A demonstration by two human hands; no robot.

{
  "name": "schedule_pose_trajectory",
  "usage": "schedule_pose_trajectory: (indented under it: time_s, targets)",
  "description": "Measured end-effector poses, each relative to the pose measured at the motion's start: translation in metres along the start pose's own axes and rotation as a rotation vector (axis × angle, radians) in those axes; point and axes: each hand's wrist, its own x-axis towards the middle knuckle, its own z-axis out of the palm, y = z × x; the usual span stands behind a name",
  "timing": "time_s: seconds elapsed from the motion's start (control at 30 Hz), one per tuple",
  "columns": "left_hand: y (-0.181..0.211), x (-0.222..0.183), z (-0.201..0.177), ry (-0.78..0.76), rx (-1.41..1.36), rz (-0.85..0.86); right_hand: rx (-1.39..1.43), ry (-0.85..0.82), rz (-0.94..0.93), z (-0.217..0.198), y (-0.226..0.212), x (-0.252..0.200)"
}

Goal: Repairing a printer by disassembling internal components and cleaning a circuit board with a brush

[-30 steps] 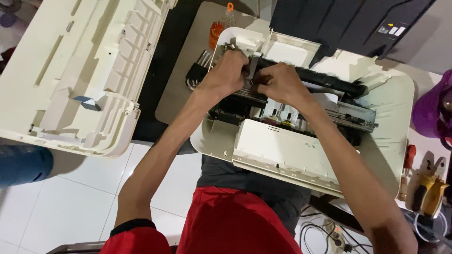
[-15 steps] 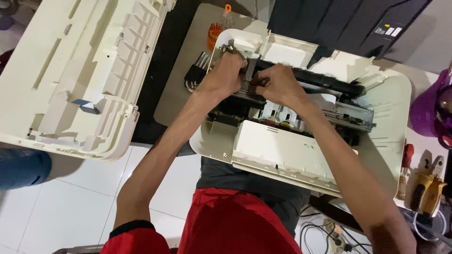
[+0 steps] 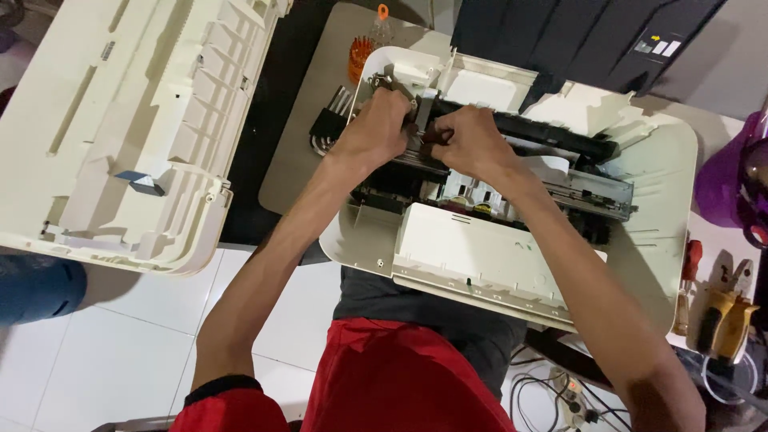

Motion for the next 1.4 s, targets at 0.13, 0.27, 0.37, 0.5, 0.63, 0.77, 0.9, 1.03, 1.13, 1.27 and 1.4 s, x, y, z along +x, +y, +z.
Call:
schedule_pose_trajectory:
  time_s: [0.13, 0.27, 0.37, 0.5, 0.63, 0.77, 0.9, 1.03, 1.13, 1.27, 1.4]
  targets:
    - [-0.016, 0.007, 0.02, -0.019, 0.052, 0.003, 0.026, -0.019, 0.002, 0.001, 0.0, 0.0]
    - [-0.014, 0.011, 0.02, -0.049, 0.109, -0.048, 0.029, -0.028, -0.002, 0.001, -0.001, 0.003]
    - [-0.009, 0.01, 0.015, -0.07, 0.065, -0.047, 0.036, -0.023, -0.001, 0.0, -0.002, 0.004]
    - [0.004, 0.007, 0.002, -0.076, 0.073, -0.032, 0.087, -0.005, 0.034, -0.003, -0.013, 0.001]
    - [0.008, 0.007, -0.006, -0.115, 0.022, -0.058, 0.078, 0.007, 0.067, -0.001, 0.0, 0.003]
    - [0.014, 0.009, -0.012, -0.117, -0.015, -0.067, 0.067, -0.007, 0.085, 0.001, 0.009, 0.005]
    - [0.024, 0.004, -0.022, -0.183, 0.019, -0.085, 0.059, 0.007, 0.1, -0.007, -0.011, -0.002]
    - [0.017, 0.008, -0.01, -0.196, 0.036, -0.136, 0.106, 0.016, 0.119, -0.004, -0.002, -0.002]
    - [0.032, 0.004, -0.023, -0.235, 0.02, -0.132, 0.095, 0.024, 0.115, -0.009, -0.01, -0.003]
    - [0.034, -0.002, -0.025, -0.232, -0.077, -0.132, 0.094, 0.024, 0.115, -0.014, -0.017, -0.004]
    - [0.023, 0.004, -0.012, -0.222, -0.043, -0.171, 0.077, 0.03, 0.108, -0.006, 0.003, 0.002]
